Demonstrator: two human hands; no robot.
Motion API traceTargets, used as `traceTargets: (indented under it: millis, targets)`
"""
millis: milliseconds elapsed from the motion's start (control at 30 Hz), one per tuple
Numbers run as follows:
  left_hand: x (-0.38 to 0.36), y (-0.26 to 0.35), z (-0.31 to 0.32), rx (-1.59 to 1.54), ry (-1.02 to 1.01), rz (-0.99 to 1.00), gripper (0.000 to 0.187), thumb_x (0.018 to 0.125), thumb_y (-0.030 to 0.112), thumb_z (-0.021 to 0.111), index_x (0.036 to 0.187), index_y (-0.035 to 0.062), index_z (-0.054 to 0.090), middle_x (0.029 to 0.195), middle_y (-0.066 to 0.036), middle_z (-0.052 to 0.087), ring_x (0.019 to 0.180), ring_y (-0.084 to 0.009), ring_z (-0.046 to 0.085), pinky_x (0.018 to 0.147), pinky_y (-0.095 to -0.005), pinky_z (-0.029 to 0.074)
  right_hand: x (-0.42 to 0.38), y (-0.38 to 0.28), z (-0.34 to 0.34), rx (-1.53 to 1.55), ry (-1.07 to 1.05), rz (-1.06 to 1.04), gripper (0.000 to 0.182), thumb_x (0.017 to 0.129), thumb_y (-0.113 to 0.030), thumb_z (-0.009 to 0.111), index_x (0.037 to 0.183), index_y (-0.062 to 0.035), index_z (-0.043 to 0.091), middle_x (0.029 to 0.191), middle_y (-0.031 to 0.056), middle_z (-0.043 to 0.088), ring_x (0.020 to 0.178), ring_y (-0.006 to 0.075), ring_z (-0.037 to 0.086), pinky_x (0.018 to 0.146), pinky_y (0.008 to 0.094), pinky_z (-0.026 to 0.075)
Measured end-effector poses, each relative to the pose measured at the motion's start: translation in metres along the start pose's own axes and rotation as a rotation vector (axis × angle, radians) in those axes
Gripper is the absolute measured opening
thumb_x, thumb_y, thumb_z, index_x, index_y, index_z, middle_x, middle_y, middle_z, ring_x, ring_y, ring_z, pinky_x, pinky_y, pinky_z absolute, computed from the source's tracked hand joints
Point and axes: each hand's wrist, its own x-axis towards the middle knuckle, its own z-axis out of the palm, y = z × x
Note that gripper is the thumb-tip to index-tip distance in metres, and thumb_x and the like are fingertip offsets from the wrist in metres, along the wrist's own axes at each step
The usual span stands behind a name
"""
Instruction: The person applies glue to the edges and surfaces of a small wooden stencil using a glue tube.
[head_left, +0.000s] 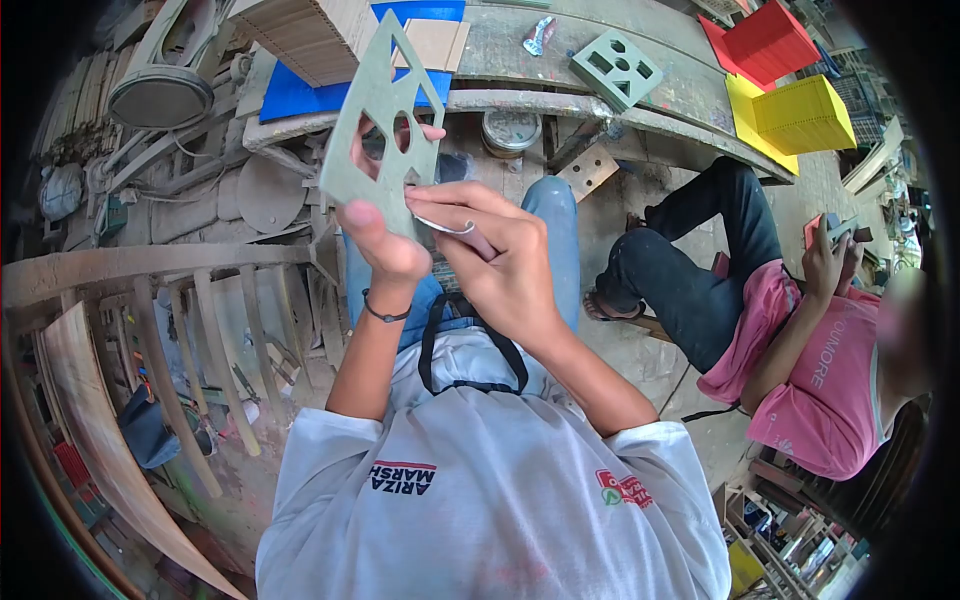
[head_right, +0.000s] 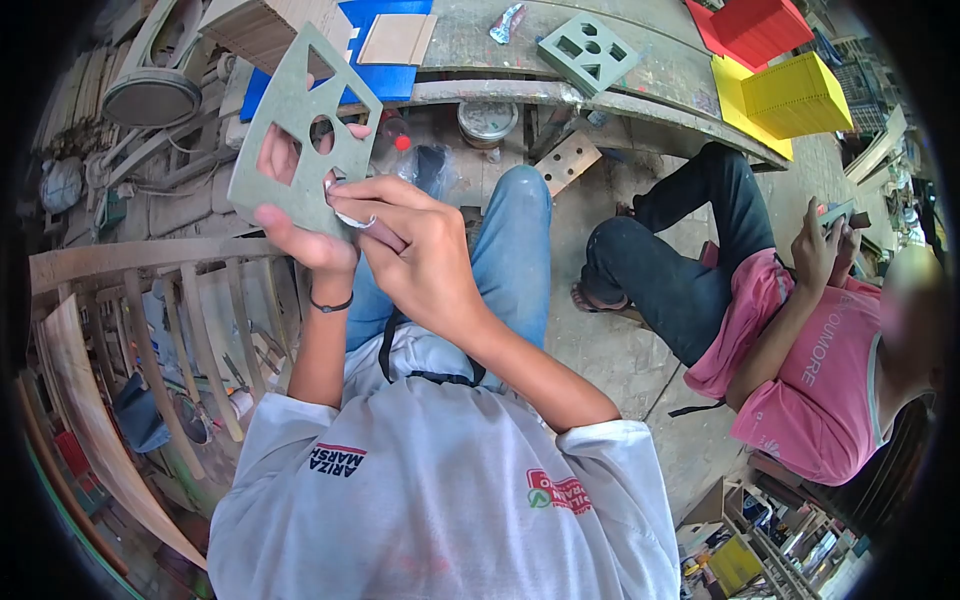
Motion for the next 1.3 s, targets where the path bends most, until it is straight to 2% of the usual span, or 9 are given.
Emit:
traceTargets:
  millis: [67, 133, 400, 767, 967, 1067, 1167, 1233, 1300]
  targets:
    - [-0.001, -0.003, 0.0, 0.01, -0.022, 0.016, 0.095, 0.083, 0.073, 0.034, 0.134, -0.0077, 0.035, 0.136, -0.02, 0.044, 0.095, -0.023, 0.059, 0.083, -0.0369, 0.049, 0.0, -0.006, -0.003, 0.053, 0.016, 0.042, 0.033, 0.073, 0.01, 0.055, 0.101, 0.0013, 0.07, 0.096, 0.0087, 0.068, 0.077, 0.0182, 0.065, 0.065, 0.0281, 0.051]
    - [0.003, -0.007, -0.005, 0.067, -0.039, 0.083, 0.103, 0.079, 0.079, 0.032, 0.133, -0.008, 0.036, 0.134, -0.021, 0.047, 0.095, -0.0244, 0.059, 0.082, -0.0357, 0.049, 0.005, -0.027, -0.008, 0.444, -0.034, 0.593, 0.025, 0.082, 0.006, 0.054, 0.101, 0.0012, 0.07, 0.089, 0.0064, 0.067, 0.065, 0.0114, 0.06, 0.055, 0.0249, 0.047]
    - [0.016, -0.012, -0.026, 0.574, -0.346, 0.711, 0.095, 0.082, 0.079, 0.028, 0.133, -0.0004, 0.041, 0.125, -0.025, 0.054, 0.105, -0.0273, 0.051, 0.091, -0.0371, 0.027, 0.026, -0.045, -0.039, 0.698, -0.109, 0.9, 0.018, 0.085, -0.002, 0.058, 0.098, 0.0071, 0.066, 0.074, 0.0099, 0.064, 0.054, 0.0114, 0.055, 0.047, 0.0236, 0.041]
    - [0.005, -0.032, -0.038, 0.657, -0.439, 0.702, 0.101, 0.081, 0.081, 0.024, 0.134, -0.0039, 0.037, 0.125, -0.027, 0.054, 0.112, -0.0359, 0.052, 0.092, -0.0417, 0.031, 0.007, -0.016, -0.023, 1.028, 0.175, 1.038, 0.01, 0.082, -0.007, 0.061, 0.087, 0.0012, 0.064, 0.069, 0.0079, 0.064, 0.051, 0.0122, 0.054, 0.047, 0.0237, 0.039]
    - [0.005, -0.013, -0.024, 0.42, -0.348, 0.301, 0.075, 0.094, 0.059, 0.028, 0.13, -0.0058, 0.043, 0.122, -0.02, 0.054, 0.103, -0.0252, 0.054, 0.081, -0.0368, 0.047, 0.006, -0.019, -0.017, 0.768, 0.02, 0.774, 0.016, 0.088, -0.009, 0.062, 0.093, 0.0058, 0.064, 0.07, 0.0086, 0.062, 0.051, 0.0112, 0.053, 0.043, 0.0238, 0.038]
    - [0.004, 0.005, -0.008, 0.078, -0.161, -0.24, 0.071, 0.097, 0.055, 0.028, 0.127, -0.0066, 0.045, 0.114, -0.014, 0.056, 0.08, -0.0178, 0.059, 0.073, -0.0308, 0.051, 0.005, -0.023, -0.018, 0.613, -0.055, 0.718, 0.018, 0.088, -0.008, 0.062, 0.102, 0.0028, 0.066, 0.069, 0.0071, 0.061, 0.05, 0.01, 0.052, 0.043, 0.023, 0.038]
    - [0.012, 0.018, -0.014, 0.018, -0.234, -0.543, 0.069, 0.097, 0.056, 0.026, 0.131, -0.0033, 0.038, 0.118, -0.018, 0.056, 0.089, -0.0232, 0.059, 0.075, -0.0363, 0.054, 0.003, -0.007, -0.018, 0.344, -0.115, 0.549, 0.024, 0.083, 0.0, 0.061, 0.107, 0.0004, 0.068, 0.08, 0.0086, 0.069, 0.057, 0.0124, 0.058, 0.056, 0.0262, 0.048]
    - [0.015, 0.024, -0.009, -0.024, -0.172, -0.581, 0.066, 0.098, 0.054, 0.028, 0.124, -0.0043, 0.047, 0.105, -0.012, 0.06, 0.082, -0.0152, 0.058, 0.071, -0.0311, 0.051, 0.004, 0.01, -0.016, 0.096, -0.142, -0.018, 0.029, 0.078, 0.003, 0.062, 0.105, -0.0001, 0.068, 0.091, 0.0098, 0.071, 0.066, 0.0172, 0.063, 0.065, 0.0275, 0.05]
    - [0.016, 0.026, -0.009, -0.089, -0.159, -0.695, 0.066, 0.098, 0.055, 0.029, 0.122, -0.0035, 0.049, 0.103, -0.011, 0.061, 0.083, -0.0132, 0.055, 0.071, -0.0292, 0.051, 0.004, 0.009, -0.027, 0.088, -0.242, 0.064, 0.03, 0.075, 0.004, 0.062, 0.105, -0.0006, 0.068, 0.095, 0.0098, 0.071, 0.071, 0.0206, 0.064, 0.069, 0.0296, 0.051]
